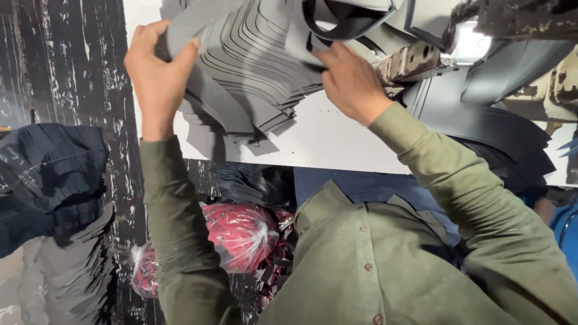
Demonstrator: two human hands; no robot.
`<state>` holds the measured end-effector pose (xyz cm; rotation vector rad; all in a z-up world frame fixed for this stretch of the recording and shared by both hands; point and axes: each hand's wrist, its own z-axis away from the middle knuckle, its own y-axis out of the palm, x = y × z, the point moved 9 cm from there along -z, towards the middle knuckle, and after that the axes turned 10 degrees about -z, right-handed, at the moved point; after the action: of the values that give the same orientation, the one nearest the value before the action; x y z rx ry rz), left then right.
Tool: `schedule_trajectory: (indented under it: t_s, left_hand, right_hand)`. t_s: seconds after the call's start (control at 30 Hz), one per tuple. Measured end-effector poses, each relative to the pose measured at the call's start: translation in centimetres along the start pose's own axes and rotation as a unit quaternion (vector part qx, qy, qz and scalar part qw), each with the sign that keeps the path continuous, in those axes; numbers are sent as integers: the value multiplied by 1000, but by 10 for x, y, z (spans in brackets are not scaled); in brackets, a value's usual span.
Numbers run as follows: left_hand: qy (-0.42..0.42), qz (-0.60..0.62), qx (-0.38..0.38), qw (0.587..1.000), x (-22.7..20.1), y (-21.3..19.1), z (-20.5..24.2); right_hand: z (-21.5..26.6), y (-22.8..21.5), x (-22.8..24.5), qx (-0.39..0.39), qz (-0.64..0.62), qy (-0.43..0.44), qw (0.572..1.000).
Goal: Assembling various shoe components using a sewing machine.
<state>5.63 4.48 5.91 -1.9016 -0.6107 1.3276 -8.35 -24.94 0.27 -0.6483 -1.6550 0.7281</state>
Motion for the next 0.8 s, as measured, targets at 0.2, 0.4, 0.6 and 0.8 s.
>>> schedule_trajectory:
  t_s: [0.2, 0.4, 0.6, 0.8]
  left_hand:
    - [-84, -108, -14, 990, -6, 21, -10]
    - [-238, -289, 5, 927, 79, 22, 20]
    - [-302, -47, -62, 950, 134, 25, 75]
    - [-184, -78, 6, 980, 78, 42, 59]
  right_hand:
    - [-43, -16, 40, -107, -417, 113, 895]
    - [-72, 51, 8, -129, 42, 4, 991]
    - [-74, 40, 22, -188, 98, 2, 977]
    - [-57, 95, 55, 4, -75, 77, 994]
